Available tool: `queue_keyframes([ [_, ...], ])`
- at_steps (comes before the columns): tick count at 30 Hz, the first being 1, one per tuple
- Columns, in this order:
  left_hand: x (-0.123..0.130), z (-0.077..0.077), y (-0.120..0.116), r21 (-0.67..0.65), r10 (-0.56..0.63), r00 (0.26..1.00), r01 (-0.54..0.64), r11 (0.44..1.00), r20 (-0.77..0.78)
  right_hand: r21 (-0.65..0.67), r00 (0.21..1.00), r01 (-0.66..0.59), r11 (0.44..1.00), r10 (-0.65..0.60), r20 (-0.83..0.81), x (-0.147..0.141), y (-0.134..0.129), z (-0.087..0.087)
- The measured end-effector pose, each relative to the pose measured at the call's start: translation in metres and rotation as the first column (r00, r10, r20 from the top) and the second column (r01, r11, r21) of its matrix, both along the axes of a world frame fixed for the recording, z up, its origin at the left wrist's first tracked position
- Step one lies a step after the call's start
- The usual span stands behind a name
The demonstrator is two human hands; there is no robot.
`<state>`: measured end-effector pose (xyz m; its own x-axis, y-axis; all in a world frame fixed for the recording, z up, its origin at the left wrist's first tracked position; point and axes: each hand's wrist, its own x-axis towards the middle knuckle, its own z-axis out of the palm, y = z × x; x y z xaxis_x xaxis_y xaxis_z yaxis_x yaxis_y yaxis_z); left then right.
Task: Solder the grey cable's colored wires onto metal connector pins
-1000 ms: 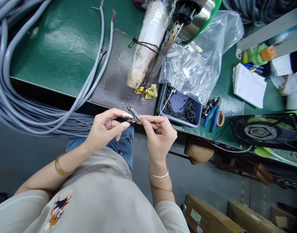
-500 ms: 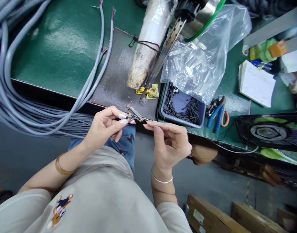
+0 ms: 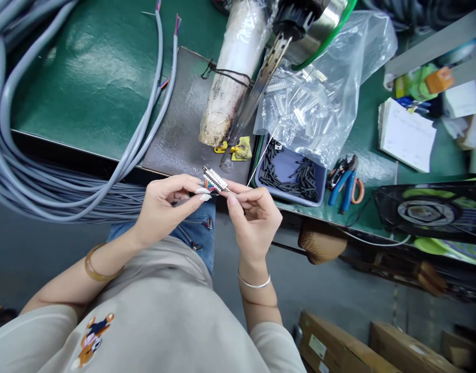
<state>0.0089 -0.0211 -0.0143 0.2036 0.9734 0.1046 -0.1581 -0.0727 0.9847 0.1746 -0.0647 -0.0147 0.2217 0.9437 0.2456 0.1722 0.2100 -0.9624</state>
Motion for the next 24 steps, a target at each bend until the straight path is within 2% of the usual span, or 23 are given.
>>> queue_keyframes([
  [6,0.005,0.003,0.005,0.090,0.074,0.984,-0.060,0.994,-0.160,0.060,0.991,0.015,0.998,-0.023,0.131,-0.002,0.004,-0.002],
  [12,0.006,0.004,0.012,0.126,0.125,0.958,-0.095,0.988,-0.258,0.071,0.993,-0.021,0.997,0.013,0.119,-0.002,0.012,-0.001],
  [24,0.008,0.009,0.023,0.184,0.152,0.946,-0.101,0.978,-0.286,0.074,0.997,-0.046,0.996,0.041,0.065,0.002,0.025,0.004],
])
